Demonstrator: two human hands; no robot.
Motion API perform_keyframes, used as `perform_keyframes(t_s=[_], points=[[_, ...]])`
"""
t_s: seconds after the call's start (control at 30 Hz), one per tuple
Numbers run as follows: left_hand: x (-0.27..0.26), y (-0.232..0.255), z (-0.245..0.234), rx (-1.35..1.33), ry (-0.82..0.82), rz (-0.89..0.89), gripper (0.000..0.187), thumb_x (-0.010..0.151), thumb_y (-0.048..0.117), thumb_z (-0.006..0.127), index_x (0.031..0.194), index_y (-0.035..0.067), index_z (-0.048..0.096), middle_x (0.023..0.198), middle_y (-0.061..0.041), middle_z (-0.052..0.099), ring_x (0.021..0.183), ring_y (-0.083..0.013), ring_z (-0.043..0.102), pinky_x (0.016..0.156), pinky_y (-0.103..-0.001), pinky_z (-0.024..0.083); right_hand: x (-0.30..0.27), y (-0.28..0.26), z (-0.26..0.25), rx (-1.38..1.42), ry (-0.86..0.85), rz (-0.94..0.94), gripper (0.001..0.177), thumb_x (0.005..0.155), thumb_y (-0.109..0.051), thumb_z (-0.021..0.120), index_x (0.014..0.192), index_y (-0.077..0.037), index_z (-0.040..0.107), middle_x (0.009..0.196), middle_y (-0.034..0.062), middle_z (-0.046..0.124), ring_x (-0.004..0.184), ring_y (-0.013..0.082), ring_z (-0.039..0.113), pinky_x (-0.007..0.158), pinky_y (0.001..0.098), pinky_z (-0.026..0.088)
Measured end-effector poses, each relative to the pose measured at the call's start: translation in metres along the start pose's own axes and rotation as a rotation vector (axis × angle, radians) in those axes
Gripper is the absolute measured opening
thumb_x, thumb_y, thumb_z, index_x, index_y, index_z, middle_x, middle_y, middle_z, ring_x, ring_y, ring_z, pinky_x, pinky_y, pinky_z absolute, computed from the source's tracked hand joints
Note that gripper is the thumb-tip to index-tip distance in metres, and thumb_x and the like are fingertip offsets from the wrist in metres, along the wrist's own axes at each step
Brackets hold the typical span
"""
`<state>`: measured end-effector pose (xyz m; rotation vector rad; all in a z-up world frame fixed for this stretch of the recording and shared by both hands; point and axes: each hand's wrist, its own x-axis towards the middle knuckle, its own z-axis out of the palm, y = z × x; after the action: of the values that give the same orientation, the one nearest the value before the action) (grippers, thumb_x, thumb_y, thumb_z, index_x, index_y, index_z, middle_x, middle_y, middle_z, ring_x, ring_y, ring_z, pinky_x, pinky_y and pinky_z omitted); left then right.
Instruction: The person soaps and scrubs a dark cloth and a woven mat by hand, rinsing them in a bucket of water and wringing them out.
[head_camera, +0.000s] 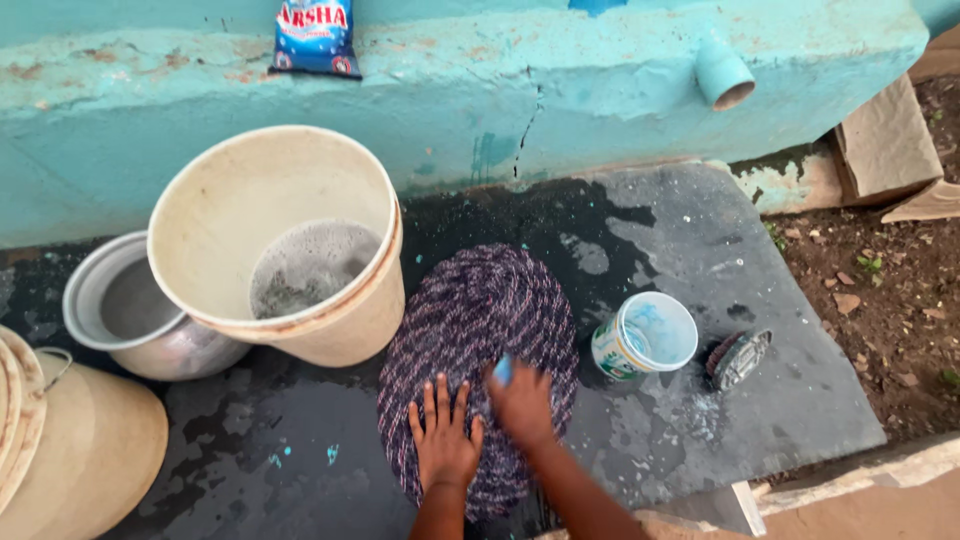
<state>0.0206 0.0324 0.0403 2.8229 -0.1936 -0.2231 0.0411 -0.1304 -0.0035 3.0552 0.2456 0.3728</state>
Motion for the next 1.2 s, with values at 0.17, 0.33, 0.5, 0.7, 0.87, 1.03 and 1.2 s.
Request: perform_keyframes(t_s=[0.17,0.33,0.5,0.7,0.87,1.03,1.2], points=[[-0.002,-0.001,0.002,-0.011,0.042,0.012,0.06,0.095,0.043,0.045,0.152,0.027,0.037,0.171,-0.007,0.016,0.154,-0.0285,0.009,0.122,-0.056,0.002,0.004,0.001,-0.004,0.182,0.114,-0.072,0.037,0.092,-0.032,0.061,0.129,-0.027,0.066,0.126,0.0209,0.061,0.1,0.0338,0.057,0.08,0.0518,0.043],[-0.001,-0.002,0.006,-0.065,0.182,0.042,0.062,0.091,0.043,0.05,0.151,0.028,0.043,0.163,-0.009,0.022,0.151,-0.0303,0.015,0.12,-0.057,0.006,0.064,0.052,0.002,0.094,0.053,0.302,0.039,0.092,-0.038,0.063,0.13,-0.028,0.066,0.121,0.0198,0.06,0.102,0.0359,0.056,0.083,0.0538,0.043],[0.0,-0.002,0.006,-0.046,0.166,0.051,0.06,0.094,0.044,0.048,0.15,0.024,0.042,0.167,-0.009,0.02,0.153,-0.0297,0.014,0.122,-0.056,0.006,0.065,0.01,0.022,0.129,0.08,0.136,0.043,0.095,-0.039,0.064,0.13,-0.015,0.064,0.124,0.0175,0.062,0.11,0.036,0.057,0.088,0.0563,0.043],[0.0,-0.002,-0.001,-0.069,0.033,-0.003,0.065,0.093,0.044,0.048,0.156,0.028,0.039,0.171,-0.008,0.016,0.153,-0.0291,0.009,0.12,-0.056,0.003,0.073,0.012,0.011,0.009,0.002,-0.101,0.04,0.095,-0.03,0.063,0.136,-0.027,0.066,0.129,0.0227,0.059,0.106,0.0349,0.057,0.089,0.0553,0.043],[0.0,-0.002,0.003,-0.102,0.177,0.057,0.062,0.091,0.043,0.05,0.149,0.025,0.041,0.164,-0.01,0.018,0.151,-0.0316,0.011,0.119,-0.057,0.003,0.109,0.034,0.008,0.15,-0.025,0.21,0.032,0.096,-0.034,0.063,0.128,-0.03,0.066,0.128,0.0192,0.059,0.107,0.0357,0.056,0.085,0.0519,0.042],[0.003,0.001,-0.007,-0.072,-0.059,-0.023,0.066,0.095,0.044,0.048,0.157,0.026,0.037,0.172,-0.008,0.013,0.154,-0.029,0.007,0.121,-0.056,0.001,0.081,0.0,0.009,0.175,-0.008,-0.034,0.028,0.101,-0.03,0.061,0.128,-0.028,0.066,0.129,0.0162,0.06,0.112,0.0313,0.057,0.09,0.05,0.042],[0.001,-0.004,0.001,-0.092,0.018,-0.005,0.065,0.094,0.043,0.049,0.155,0.025,0.037,0.169,-0.009,0.016,0.152,-0.0305,0.009,0.119,-0.057,0.002,0.088,-0.008,0.003,0.292,0.029,-0.102,0.037,0.091,-0.037,0.066,0.127,-0.027,0.067,0.127,0.02,0.059,0.108,0.0346,0.056,0.085,0.0531,0.04]])
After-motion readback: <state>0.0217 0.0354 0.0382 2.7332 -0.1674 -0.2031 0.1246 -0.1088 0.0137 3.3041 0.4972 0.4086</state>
